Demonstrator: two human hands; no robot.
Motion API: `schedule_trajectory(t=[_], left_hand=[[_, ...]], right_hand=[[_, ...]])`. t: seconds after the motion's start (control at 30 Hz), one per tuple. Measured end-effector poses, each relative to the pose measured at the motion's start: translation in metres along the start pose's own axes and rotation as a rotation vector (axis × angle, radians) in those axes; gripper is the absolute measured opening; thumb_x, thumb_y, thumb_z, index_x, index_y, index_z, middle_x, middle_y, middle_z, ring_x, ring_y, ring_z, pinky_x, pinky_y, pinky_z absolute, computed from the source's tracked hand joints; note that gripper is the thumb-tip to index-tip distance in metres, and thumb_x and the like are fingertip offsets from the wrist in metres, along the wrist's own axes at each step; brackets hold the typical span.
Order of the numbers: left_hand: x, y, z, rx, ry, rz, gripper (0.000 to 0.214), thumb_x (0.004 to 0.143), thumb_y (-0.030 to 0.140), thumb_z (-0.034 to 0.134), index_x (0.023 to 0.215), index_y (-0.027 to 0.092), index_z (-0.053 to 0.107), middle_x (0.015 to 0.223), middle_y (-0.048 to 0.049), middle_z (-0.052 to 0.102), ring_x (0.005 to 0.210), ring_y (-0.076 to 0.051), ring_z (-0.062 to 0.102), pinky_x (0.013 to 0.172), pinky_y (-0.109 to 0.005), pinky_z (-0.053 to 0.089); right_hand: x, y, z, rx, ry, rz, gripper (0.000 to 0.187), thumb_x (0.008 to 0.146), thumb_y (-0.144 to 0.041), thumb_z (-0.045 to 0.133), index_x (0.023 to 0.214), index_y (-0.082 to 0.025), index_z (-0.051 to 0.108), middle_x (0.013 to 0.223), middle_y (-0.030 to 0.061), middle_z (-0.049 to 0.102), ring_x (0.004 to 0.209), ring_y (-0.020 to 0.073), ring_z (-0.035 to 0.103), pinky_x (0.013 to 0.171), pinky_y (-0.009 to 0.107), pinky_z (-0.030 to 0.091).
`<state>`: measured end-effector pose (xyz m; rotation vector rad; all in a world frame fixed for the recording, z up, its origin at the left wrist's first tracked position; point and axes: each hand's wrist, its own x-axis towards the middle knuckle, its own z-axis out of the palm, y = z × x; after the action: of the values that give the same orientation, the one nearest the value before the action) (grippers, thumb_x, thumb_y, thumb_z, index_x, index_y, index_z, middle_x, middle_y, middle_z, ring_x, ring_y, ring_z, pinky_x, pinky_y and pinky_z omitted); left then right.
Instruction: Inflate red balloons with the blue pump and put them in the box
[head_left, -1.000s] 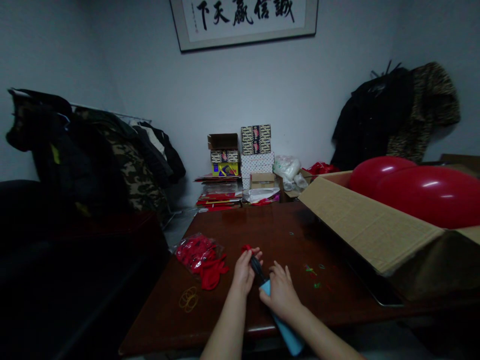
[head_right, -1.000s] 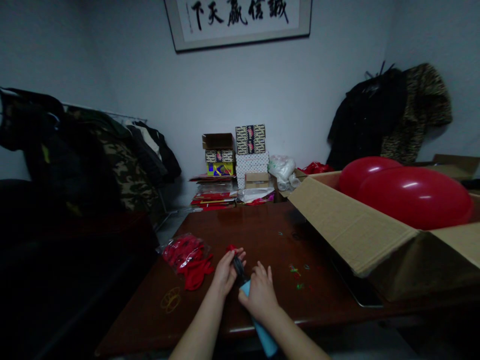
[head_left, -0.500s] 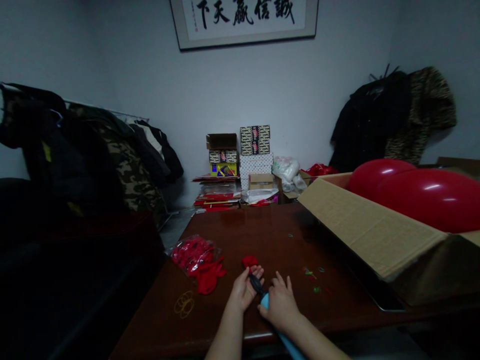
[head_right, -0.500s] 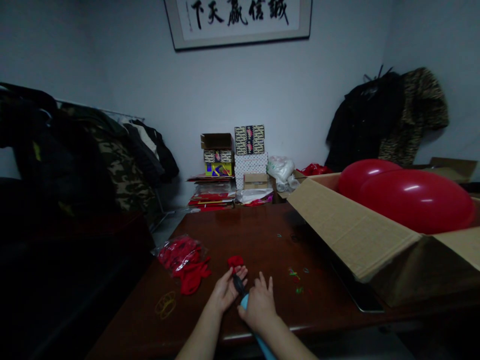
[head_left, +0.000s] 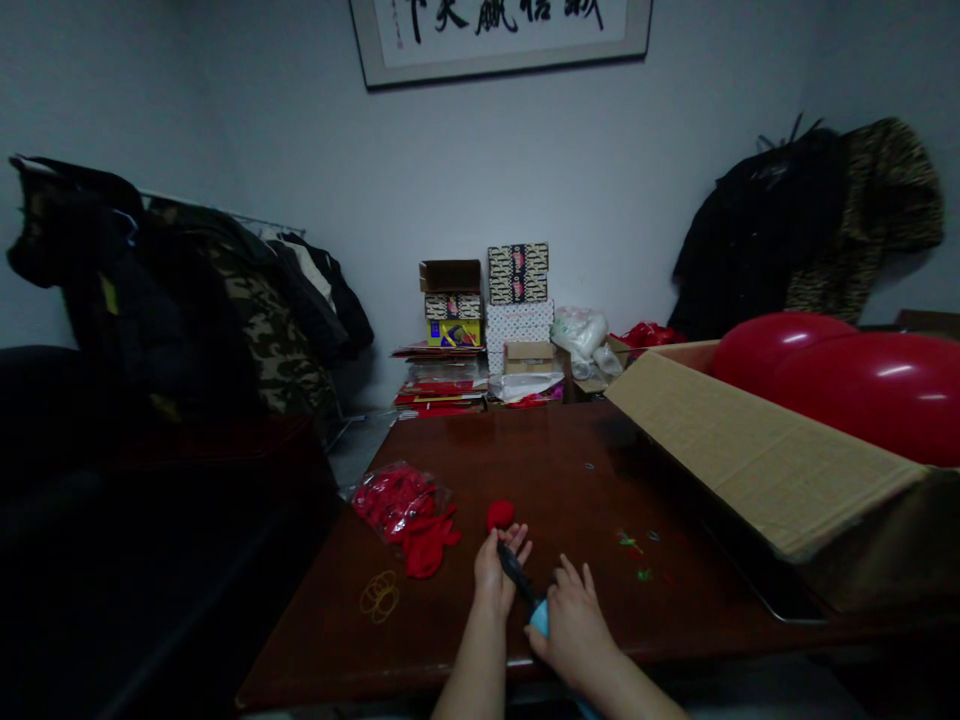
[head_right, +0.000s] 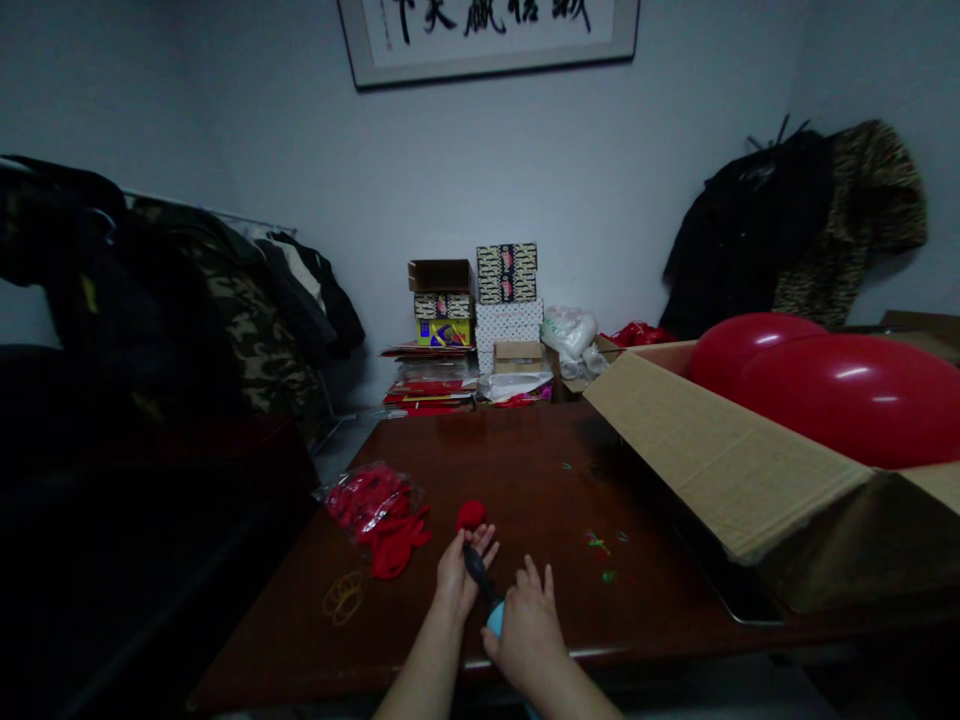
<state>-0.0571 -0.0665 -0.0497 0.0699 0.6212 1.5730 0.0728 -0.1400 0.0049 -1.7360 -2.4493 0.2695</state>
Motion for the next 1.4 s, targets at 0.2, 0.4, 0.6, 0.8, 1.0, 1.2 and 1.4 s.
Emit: schedule_trajectory(t=[0.2,0.4,0.6,0.8,1.0,1.2,1.4], left_hand=[[-0.003,-0.002,0.007,0.006,0.111,0.067,0.020,0.083,0.018,0.047,0.063,0.016,0.048,0.059,-0.0015,0.057,0.049,-0.011,0.055,0.082,-0.045,0.048],[-0.005,-0.003,0.009,0.039,0.096,0.028,0.022,0.084,0.023,0.048,0.062,0.017,0.046,0.053,0.0029,0.049,0.045,-0.008,0.048,0.087,-0.048,0.044],[-0.005,0.005,0.000,-0.049,-0.023,-0.101,0.010,0.082,0.024,0.051,0.078,0.015,0.055,0.091,-0.0103,0.064,0.092,-0.022,0.062,0.087,-0.046,0.044],[-0.002,0.011,-0.007,-0.112,-0.139,-0.108,0.017,0.082,0.021,0.047,0.091,0.016,0.060,0.119,-0.0115,0.057,0.117,-0.024,0.046,0.095,-0.045,0.039],[0.003,0.006,-0.009,-0.052,-0.137,-0.119,0.011,0.081,0.017,0.051,0.083,0.015,0.062,0.114,-0.0112,0.060,0.119,-0.023,0.044,0.097,-0.044,0.037],[0.003,0.007,-0.010,-0.023,-0.203,-0.167,0.012,0.081,0.022,0.052,0.086,0.017,0.061,0.116,-0.0107,0.059,0.121,-0.023,0.043,0.097,-0.045,0.036],[0.003,0.008,-0.010,-0.045,-0.208,-0.156,0.011,0.082,0.025,0.051,0.077,0.017,0.057,0.116,-0.0116,0.058,0.119,-0.025,0.044,0.095,-0.047,0.037]], right_hand=[[-0.039,0.015,-0.009,0.065,-0.100,-0.007,0.055,0.070,-0.052,0.047,0.101,-0.010,0.063,0.120,0.0180,0.052,0.127,0.0318,0.028,0.106,0.044,0.006],[-0.043,0.002,-0.033,0.066,-0.162,0.035,0.056,0.077,-0.052,0.039,0.105,-0.009,0.062,0.111,0.0183,0.057,0.112,0.0315,0.045,0.103,0.045,0.018],[-0.022,-0.014,-0.035,0.041,-0.160,0.057,0.060,0.078,-0.052,0.037,0.107,-0.006,0.060,0.110,0.0194,0.058,0.110,0.0318,0.047,0.101,0.043,0.022],[-0.022,-0.008,-0.023,0.056,-0.130,0.047,0.058,0.076,-0.053,0.039,0.103,-0.006,0.062,0.107,0.0192,0.058,0.108,0.0318,0.047,0.101,0.044,0.021],[-0.025,0.001,-0.020,0.061,-0.075,0.038,0.053,0.076,-0.054,0.041,0.096,-0.011,0.064,0.101,0.0159,0.059,0.105,0.0299,0.048,0.102,0.045,0.018],[-0.020,0.003,-0.016,0.016,-0.088,0.031,0.056,0.077,-0.053,0.039,0.101,-0.009,0.063,0.109,0.0183,0.057,0.110,0.0314,0.045,0.103,0.046,0.016],[-0.016,0.002,-0.009,0.007,-0.102,0.030,0.060,0.077,-0.055,0.039,0.107,-0.007,0.061,0.121,0.0207,0.051,0.120,0.0330,0.037,0.105,0.047,0.011]])
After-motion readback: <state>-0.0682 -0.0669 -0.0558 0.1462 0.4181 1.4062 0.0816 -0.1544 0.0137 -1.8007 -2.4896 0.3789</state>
